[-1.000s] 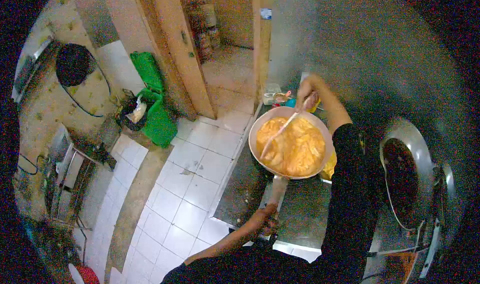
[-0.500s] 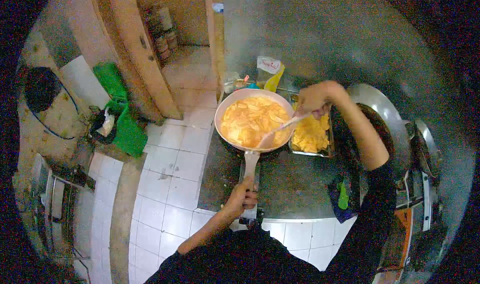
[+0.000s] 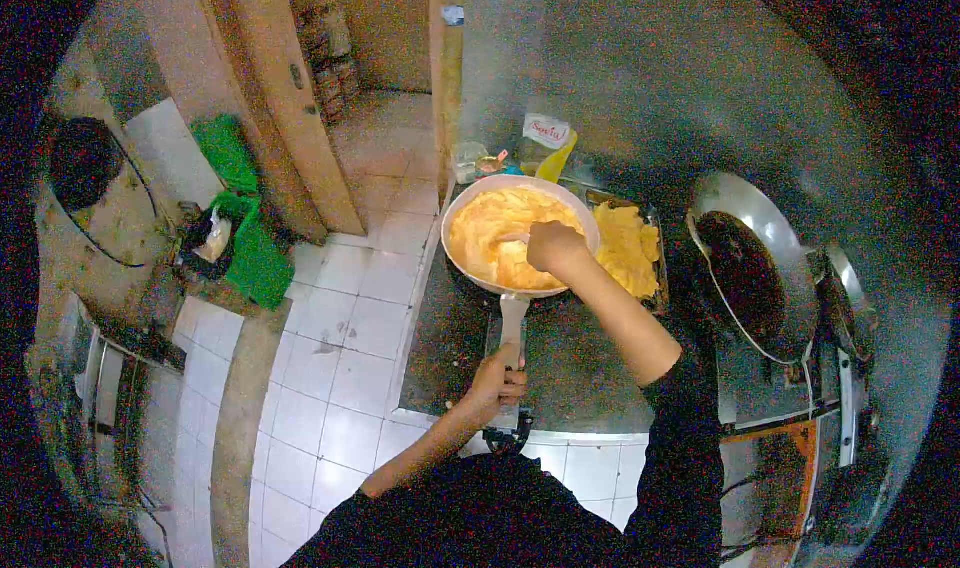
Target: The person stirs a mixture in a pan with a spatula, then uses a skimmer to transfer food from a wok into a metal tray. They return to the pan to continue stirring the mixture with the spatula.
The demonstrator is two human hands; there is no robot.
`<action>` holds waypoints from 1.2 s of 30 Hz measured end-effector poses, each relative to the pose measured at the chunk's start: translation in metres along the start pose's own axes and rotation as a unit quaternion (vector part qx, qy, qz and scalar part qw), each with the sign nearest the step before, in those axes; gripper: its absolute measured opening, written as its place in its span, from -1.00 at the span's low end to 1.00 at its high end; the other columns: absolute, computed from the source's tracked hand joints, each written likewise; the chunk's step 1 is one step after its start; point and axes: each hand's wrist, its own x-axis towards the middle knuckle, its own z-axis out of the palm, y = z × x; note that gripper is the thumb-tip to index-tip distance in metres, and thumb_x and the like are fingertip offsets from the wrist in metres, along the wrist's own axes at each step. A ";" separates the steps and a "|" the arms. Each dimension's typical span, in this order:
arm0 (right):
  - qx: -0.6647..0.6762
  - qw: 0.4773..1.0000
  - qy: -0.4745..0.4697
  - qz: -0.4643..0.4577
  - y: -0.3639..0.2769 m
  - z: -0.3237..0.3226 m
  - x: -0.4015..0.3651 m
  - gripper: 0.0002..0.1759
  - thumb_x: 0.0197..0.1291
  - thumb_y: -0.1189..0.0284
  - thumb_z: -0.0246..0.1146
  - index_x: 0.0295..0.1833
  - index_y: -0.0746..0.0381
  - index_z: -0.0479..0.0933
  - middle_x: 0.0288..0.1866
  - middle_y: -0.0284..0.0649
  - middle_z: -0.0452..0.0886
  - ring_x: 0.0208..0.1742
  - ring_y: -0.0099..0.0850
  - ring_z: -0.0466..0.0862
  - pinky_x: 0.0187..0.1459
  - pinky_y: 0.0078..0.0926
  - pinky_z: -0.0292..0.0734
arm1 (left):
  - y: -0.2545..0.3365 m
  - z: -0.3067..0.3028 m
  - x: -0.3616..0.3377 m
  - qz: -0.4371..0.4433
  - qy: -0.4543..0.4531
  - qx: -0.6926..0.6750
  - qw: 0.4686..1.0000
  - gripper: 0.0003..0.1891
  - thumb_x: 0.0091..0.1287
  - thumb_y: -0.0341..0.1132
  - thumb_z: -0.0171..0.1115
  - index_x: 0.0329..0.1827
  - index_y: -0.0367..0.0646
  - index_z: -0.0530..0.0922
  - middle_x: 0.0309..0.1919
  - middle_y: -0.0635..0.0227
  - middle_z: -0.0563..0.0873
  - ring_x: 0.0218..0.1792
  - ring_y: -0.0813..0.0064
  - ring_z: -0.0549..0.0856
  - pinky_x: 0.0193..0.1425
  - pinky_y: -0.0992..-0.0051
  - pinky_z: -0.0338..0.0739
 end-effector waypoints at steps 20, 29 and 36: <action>-0.044 0.987 -0.150 0.021 0.020 -0.109 -0.074 -0.66 -0.06 0.25 0.16 -0.41 0.38 0.52 -0.68 -0.10 0.51 -0.71 -0.38 0.52 -0.68 -0.45 0.39 | -0.007 -0.007 0.009 0.008 -0.024 -0.045 0.999 -0.64 0.19 0.09 0.01 -0.41 -0.04 0.33 -0.78 0.63 0.19 -0.82 0.75 0.16 -0.76 0.65 -0.06; 0.032 0.997 -0.052 0.056 0.073 -0.012 0.002 -0.59 -0.03 0.23 0.11 -0.25 0.41 0.47 -0.38 0.01 0.59 -0.58 -0.32 0.60 -0.60 -0.40 0.49 | -0.008 -0.006 0.006 0.028 -0.019 -0.040 0.999 -0.60 0.18 0.13 0.03 -0.39 -0.04 0.30 -0.78 0.63 0.17 -0.82 0.75 0.14 -0.75 0.65 -0.08; 0.072 0.989 -0.083 0.102 0.088 -0.019 0.059 -0.69 -0.11 0.35 0.14 -0.42 0.46 0.45 -0.66 -0.04 0.50 -0.70 -0.35 0.52 -0.69 -0.41 0.38 | -0.008 -0.003 0.007 0.048 -0.024 -0.016 0.998 -0.59 0.19 0.15 0.00 -0.40 -0.03 0.32 -0.78 0.64 0.19 -0.81 0.77 0.15 -0.75 0.66 -0.07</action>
